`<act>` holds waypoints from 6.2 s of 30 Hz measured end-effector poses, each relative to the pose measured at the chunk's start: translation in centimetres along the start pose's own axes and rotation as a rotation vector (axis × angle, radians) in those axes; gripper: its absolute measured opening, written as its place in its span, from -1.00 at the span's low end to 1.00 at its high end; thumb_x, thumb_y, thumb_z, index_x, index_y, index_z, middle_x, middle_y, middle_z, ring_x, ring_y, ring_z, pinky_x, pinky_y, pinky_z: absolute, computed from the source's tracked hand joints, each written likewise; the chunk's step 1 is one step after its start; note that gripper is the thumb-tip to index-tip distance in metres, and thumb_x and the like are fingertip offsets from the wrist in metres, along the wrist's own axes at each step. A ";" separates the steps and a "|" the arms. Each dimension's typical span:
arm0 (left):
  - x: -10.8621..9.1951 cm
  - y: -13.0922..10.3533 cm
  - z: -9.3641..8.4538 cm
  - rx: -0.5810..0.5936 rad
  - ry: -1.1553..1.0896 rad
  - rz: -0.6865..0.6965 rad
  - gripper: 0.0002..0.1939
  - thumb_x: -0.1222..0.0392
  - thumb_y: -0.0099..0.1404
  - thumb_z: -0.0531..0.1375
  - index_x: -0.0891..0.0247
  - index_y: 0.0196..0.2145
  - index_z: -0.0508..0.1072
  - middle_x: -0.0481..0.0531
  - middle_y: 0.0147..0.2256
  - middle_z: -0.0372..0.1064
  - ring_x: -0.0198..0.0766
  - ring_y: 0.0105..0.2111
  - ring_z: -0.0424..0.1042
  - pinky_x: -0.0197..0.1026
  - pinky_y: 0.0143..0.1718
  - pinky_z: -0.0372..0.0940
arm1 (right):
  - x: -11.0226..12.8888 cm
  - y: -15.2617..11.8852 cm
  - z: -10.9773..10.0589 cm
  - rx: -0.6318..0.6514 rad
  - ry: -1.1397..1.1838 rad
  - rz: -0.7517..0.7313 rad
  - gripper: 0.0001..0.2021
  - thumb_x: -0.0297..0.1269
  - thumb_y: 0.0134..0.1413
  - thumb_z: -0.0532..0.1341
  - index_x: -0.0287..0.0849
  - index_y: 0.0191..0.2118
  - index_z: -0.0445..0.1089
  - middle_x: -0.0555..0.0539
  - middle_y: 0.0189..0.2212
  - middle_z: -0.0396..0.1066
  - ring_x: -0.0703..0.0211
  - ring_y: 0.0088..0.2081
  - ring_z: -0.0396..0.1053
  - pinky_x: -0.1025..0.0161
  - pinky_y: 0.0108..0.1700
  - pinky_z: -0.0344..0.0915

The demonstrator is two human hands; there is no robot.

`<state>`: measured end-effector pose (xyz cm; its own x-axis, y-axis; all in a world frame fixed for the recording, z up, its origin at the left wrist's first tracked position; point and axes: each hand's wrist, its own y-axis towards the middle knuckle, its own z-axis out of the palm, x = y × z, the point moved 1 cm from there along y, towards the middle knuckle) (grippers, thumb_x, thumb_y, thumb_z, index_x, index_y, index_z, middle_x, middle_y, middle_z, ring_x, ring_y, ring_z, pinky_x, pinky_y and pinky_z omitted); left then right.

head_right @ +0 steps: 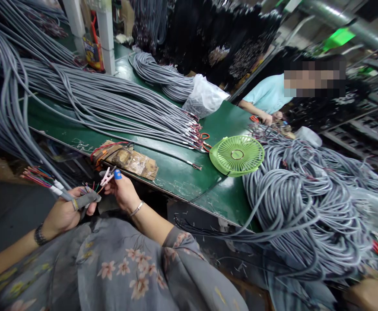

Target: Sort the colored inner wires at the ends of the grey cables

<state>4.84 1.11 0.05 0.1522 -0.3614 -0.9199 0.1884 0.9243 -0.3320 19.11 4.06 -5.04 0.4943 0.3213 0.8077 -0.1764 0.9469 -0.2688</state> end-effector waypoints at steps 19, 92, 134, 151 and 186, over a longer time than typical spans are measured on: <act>1.3 0.3 -0.6 0.035 0.081 -0.005 -0.67 -0.04 -0.06 0.43 0.24 -0.63 0.48 -0.06 -0.71 0.37 -0.34 -0.67 0.28 -0.28 -0.60 0.21 | -0.1 0.2 -0.7 0.096 0.003 0.148 -0.36 0.41 0.00 0.22 -0.20 -0.33 0.47 -0.07 -0.45 0.47 0.22 -0.43 0.36 0.29 -0.37 0.33; 2.9 0.3 -2.2 0.053 0.090 0.005 -0.63 -0.10 -0.08 0.45 0.22 -0.69 0.50 -0.01 -0.71 0.41 -0.31 -0.69 0.32 -0.27 -0.61 0.25 | -0.4 -2.1 -0.3 0.164 -0.072 0.211 -0.59 -0.09 -0.34 0.57 -0.21 -0.40 0.46 0.06 -0.49 0.43 0.33 -0.46 0.32 0.32 -0.35 0.29; 1.3 -0.4 -1.3 -0.146 -0.065 0.007 -0.70 0.03 -0.17 0.46 0.25 -0.65 0.48 -0.07 -0.74 0.37 -0.35 -0.71 0.29 -0.29 -0.65 0.23 | -0.3 -1.8 -0.5 -0.038 -0.012 0.140 -0.55 0.11 -0.18 0.48 -0.17 -0.46 0.39 0.09 -0.61 0.34 0.36 -0.58 0.18 0.34 -0.48 0.24; -0.2 1.5 -0.2 0.131 0.000 -0.084 -0.71 0.00 -0.14 0.40 0.21 -0.69 0.44 -0.07 -0.78 0.29 -0.37 -0.76 0.16 -0.29 -0.69 0.09 | -0.1 1.6 0.3 0.003 0.133 0.104 -0.51 0.25 -0.02 0.35 -0.16 -0.33 0.51 0.02 -0.52 0.40 0.24 -0.47 0.30 0.29 -0.37 0.31; 1.1 0.2 0.4 -0.169 0.007 0.008 -0.70 0.01 -0.18 0.43 0.25 -0.67 0.46 -0.06 -0.73 0.40 -0.35 -0.69 0.33 -0.31 -0.62 0.28 | 0.3 0.8 0.7 -0.043 0.288 0.185 -0.62 0.11 0.07 0.38 -0.16 -0.34 0.49 0.00 -0.45 0.49 0.25 -0.44 0.36 0.32 -0.36 0.36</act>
<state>5.43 0.81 -0.96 0.1466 -0.3537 -0.9238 0.0214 0.9348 -0.3545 18.52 4.90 -4.68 0.6783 0.4715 0.5636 -0.2523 0.8698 -0.4240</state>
